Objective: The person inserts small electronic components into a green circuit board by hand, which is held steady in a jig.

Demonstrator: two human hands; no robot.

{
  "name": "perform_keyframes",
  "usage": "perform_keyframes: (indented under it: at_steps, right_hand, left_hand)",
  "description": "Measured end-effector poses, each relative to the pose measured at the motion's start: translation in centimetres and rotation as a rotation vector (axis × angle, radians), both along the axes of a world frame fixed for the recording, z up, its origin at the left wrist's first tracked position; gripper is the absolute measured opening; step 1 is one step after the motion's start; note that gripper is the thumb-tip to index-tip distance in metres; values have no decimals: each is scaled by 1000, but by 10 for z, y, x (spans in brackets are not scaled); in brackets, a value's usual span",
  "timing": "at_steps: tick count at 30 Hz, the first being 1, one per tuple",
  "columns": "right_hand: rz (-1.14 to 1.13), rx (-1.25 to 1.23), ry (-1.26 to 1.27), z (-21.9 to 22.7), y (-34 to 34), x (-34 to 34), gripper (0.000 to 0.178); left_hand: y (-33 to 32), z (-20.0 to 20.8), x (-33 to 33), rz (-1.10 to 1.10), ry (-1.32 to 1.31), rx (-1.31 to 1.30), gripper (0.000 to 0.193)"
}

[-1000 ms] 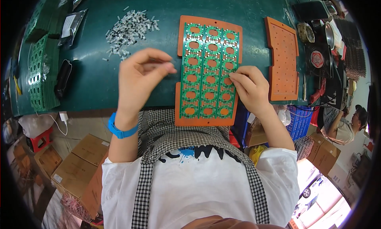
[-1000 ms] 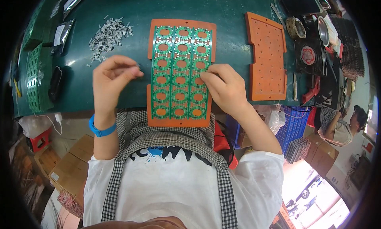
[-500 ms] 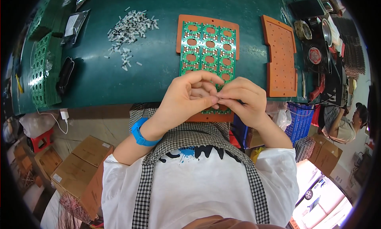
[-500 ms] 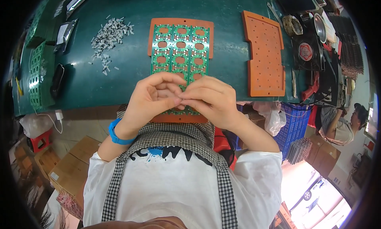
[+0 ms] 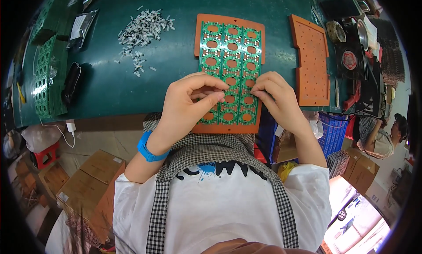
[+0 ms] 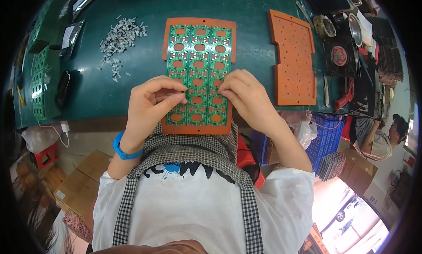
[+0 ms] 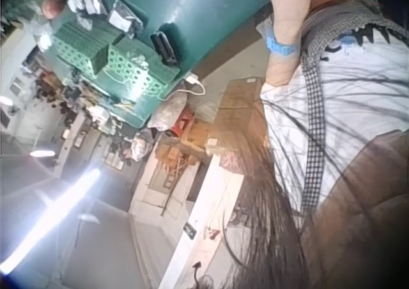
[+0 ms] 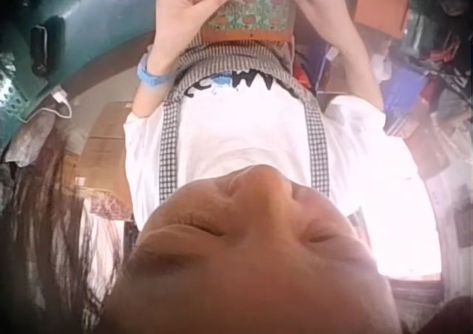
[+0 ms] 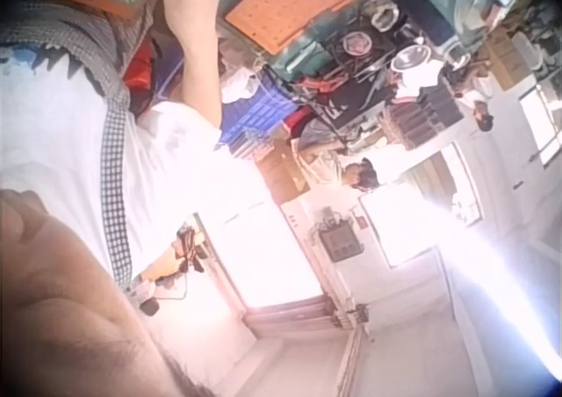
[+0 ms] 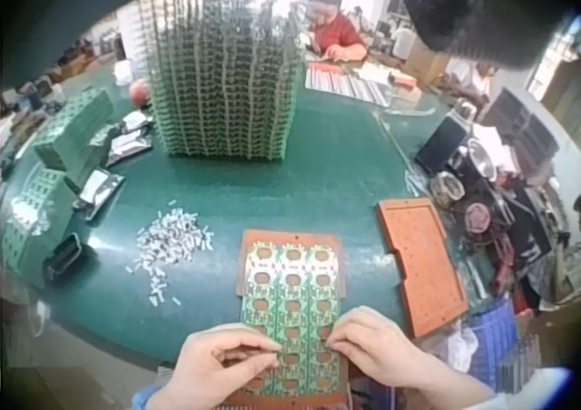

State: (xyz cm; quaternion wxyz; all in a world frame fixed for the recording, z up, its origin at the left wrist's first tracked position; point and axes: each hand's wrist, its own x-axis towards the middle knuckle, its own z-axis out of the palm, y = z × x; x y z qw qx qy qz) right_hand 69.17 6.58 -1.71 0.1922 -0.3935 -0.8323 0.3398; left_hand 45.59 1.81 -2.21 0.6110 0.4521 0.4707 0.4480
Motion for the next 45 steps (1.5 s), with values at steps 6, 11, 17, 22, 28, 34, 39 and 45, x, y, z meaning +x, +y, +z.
perform_keyframes:
  at_steps: [6,11,17,22,28,34,39,45]
  right_hand:
    - [1,19,-29,-1,0,-1,7]
    - [-6,76,-27,-6,-2,-2,8]
    - [-15,89,-22,-5,-2,-1,10]
    - [-11,79,-34,-4,-3,-3,10]
    - [-75,223,-23,-15,-11,-5,12]
    - [-14,313,12,-17,-15,-1,17]
    - [-35,344,-53,-15,-19,0,20]
    - [-80,386,-97,-10,-25,-6,27]
  left_hand:
    - [0,-4,-1,-3,10,21,15]
    - [-2,-6,3,-12,7,76,18]
    - [-5,-5,5,-26,-37,48,24]
    - [-5,-6,5,-33,-55,47,24]
    - [-7,-6,6,-31,-65,44,26]
    - [-7,-4,7,-41,-77,31,27]
    - [-7,-3,9,-56,-100,28,26]
    - [-8,-3,8,-38,-64,63,25]
